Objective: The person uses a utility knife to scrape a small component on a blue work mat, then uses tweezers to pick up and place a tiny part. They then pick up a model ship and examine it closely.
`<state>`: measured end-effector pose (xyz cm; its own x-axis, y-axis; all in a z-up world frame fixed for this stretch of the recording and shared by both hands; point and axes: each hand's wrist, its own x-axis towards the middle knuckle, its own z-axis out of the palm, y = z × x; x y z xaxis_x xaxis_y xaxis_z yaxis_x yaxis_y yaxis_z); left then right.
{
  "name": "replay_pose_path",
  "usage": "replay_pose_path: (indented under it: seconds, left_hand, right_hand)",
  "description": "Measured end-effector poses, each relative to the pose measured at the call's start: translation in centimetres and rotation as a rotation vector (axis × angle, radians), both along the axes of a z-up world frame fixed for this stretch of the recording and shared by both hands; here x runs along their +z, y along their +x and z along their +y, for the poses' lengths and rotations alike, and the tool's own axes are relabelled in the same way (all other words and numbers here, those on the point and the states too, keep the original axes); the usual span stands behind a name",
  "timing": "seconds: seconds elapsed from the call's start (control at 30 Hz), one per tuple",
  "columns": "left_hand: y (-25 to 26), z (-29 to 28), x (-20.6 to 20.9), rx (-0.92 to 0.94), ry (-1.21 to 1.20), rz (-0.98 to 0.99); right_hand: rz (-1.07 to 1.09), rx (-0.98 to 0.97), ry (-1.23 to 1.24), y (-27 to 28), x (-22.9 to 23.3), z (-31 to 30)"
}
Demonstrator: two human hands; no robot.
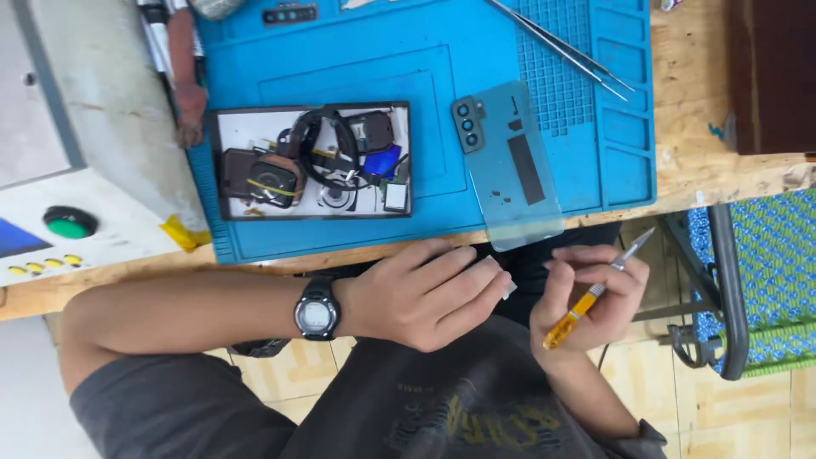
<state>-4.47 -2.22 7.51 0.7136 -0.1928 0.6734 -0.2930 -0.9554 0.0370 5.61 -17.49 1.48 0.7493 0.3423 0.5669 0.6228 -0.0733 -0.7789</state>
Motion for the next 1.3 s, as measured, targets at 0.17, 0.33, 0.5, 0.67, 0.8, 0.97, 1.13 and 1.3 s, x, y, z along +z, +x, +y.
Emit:
replay_pose_path:
  seconds: [0.17, 0.33, 0.5, 0.67, 0.8, 0.97, 1.13, 1.3]
  left_hand:
    - [-1.2, -2.8, -0.4, 0.048, -0.058, -0.236]
    - [-2.3, -3.3, -0.1, -0.011, -0.057, -0.252]
    - [-3.1, -3.8, 0.1, -0.018, -0.024, -0.292]
    - [-4.3, -3.3, 2.0, -0.059, 0.034, -0.234]
    - [-4.3, -3.0, 3.0, -0.069, 0.096, -0.197]
    - [-3.5, -2.7, 4.1, -0.075, 0.093, -0.169]
    - [-1.3, -2.1, 3.7, -0.052, 0.098, -0.108]
    - [1.5, -0.2, 2.1, 0.119, 0.083, 0.018]
  right_hand:
    - [0.124, 0.013, 0.133, -1.4, -0.4, -0.2]
    - [0.275, -0.025, 0.052, -3.4, 3.3, 0.8]
    - [0.299, -0.020, 0.118, -3.7, 3.1, 0.2]
    - [0.243, 0.010, 0.140, -2.0, 5.1, -1.5]
    - [0.472, 0.167, 0.146, 1.8, 5.7, -3.2]
    - [0.520, 0.373, -0.104, 4.7, 7.4, -2.8]
    - [0.332, 0.555, -0.336, 7.7, 7.1, -1.4]
    - [0.077, 0.585, -0.472, 9.3, 5.8, -0.2]
